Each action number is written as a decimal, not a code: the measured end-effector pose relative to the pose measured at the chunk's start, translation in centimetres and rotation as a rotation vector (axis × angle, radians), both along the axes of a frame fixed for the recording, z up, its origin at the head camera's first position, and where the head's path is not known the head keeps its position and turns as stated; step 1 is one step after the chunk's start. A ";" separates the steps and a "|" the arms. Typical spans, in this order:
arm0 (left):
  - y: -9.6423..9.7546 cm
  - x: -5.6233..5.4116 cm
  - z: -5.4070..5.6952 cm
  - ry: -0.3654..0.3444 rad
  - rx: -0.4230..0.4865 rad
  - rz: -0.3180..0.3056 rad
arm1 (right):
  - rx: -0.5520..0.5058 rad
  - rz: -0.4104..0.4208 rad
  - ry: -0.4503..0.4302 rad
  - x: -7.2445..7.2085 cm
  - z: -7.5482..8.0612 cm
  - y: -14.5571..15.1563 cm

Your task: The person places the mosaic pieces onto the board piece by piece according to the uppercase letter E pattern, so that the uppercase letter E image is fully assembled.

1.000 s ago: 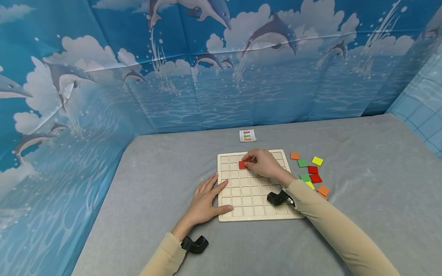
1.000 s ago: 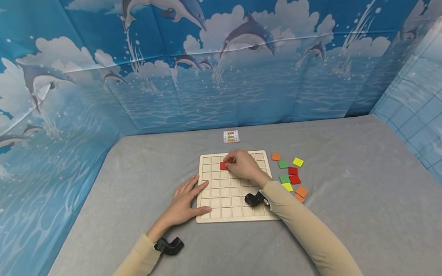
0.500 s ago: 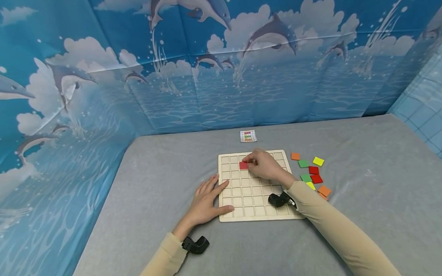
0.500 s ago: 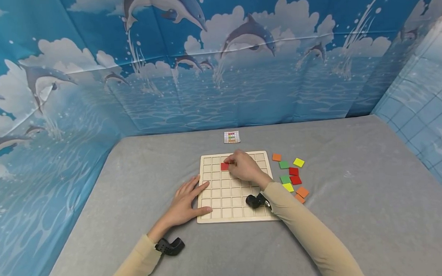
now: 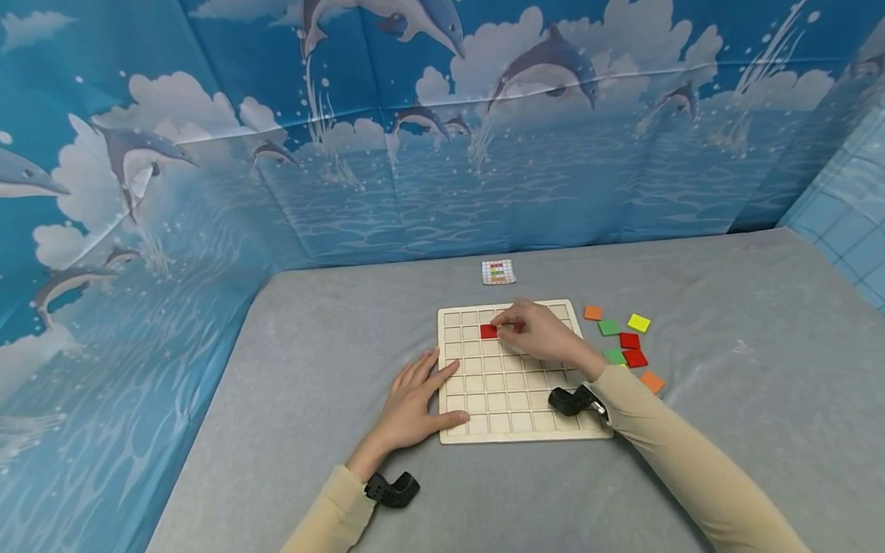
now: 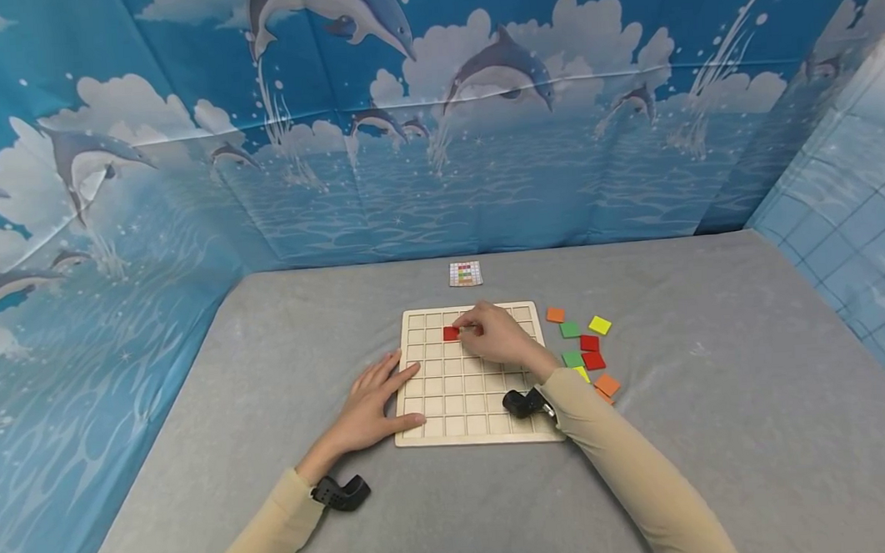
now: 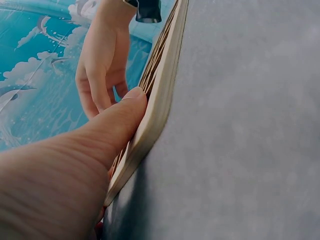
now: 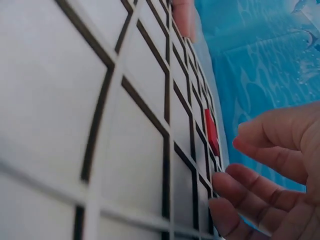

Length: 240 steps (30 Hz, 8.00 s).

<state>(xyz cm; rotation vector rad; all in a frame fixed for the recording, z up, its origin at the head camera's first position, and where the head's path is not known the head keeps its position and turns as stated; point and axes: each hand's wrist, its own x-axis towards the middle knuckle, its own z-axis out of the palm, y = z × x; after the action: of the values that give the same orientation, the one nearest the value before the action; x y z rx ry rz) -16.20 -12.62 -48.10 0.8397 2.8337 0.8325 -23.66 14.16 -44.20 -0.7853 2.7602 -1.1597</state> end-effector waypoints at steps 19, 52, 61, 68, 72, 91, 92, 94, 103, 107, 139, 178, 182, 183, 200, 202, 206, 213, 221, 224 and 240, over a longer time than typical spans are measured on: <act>0.0 0.1 0.2 0.004 0.020 -0.007 | -0.007 -0.204 0.098 3.9 0.8 9.1; 0.0 0.1 -0.1 0.016 0.022 -0.014 | 0.243 -0.420 -0.080 4.8 -0.7 14.4; -0.2 0.0 -0.2 0.006 0.009 -0.012 | 0.237 -0.436 -0.092 4.7 -0.7 14.4; -0.1 -0.1 -0.3 0.019 0.027 -0.019 | 0.244 -0.434 -0.097 4.8 -0.5 14.3; -0.1 -0.1 -0.3 0.035 0.037 -0.022 | 0.228 -0.429 -0.104 5.0 -0.3 14.3; 0.0 -0.1 -0.3 0.014 0.001 -0.004 | 0.066 -0.359 0.045 5.6 -0.2 12.4; 0.0 -0.1 -0.3 0.012 0.003 -0.004 | 0.049 -0.343 0.053 5.6 -0.2 12.1; 0.0 0.0 -0.2 0.015 0.011 -0.007 | 0.017 -0.313 0.057 5.5 -0.4 11.4; 0.0 0.1 -0.2 0.027 0.018 -0.015 | -0.074 -0.234 0.042 4.7 -0.8 8.2; 0.1 0.1 -0.1 0.021 0.008 -0.012 | -0.080 -0.219 0.039 4.3 -0.8 7.1; -0.2 -0.3 -0.3 0.013 -0.013 -0.009 | -0.044 -0.166 -0.005 0.5 0.3 1.7; -0.3 0.0 0.1 0.007 0.000 -0.011 | 0.124 -0.139 0.045 0.1 -0.4 0.8; -0.3 0.0 0.2 0.006 0.004 -0.016 | 0.110 -0.122 0.044 0.2 -0.4 1.0; -0.3 0.0 0.3 0.005 0.006 -0.015 | 0.104 -0.115 0.046 0.2 -0.4 1.0; -0.3 -0.1 0.3 0.001 0.012 -0.023 | -0.053 0.003 0.055 3.3 0.4 6.4; -0.3 -0.1 0.3 0.002 0.014 -0.021 | -0.045 -0.017 0.064 3.7 0.5 7.4; -0.2 -0.1 0.3 0.005 0.012 -0.017 | 0.012 -0.078 0.066 4.6 0.8 9.3; -0.1 0.1 0.5 0.019 0.040 -0.028 | 0.123 -0.150 0.026 5.8 0.9 12.3; -0.2 0.1 0.3 0.005 0.020 -0.010 | 0.186 -0.216 -0.022 6.2 0.6 13.9; -0.3 0.0 0.3 0.002 0.011 -0.008 | 0.190 -0.230 -0.030 6.2 0.5 14.2; -0.3 0.0 0.1 0.015 0.025 -0.021 | 0.183 -0.180 -0.138 5.8 0.2 14.9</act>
<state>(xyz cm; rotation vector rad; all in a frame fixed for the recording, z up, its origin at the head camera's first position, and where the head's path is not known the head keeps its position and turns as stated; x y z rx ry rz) -16.25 -12.89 -47.98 0.8803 2.8277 0.8646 -17.81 29.05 -44.02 -0.4297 2.8136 -0.9266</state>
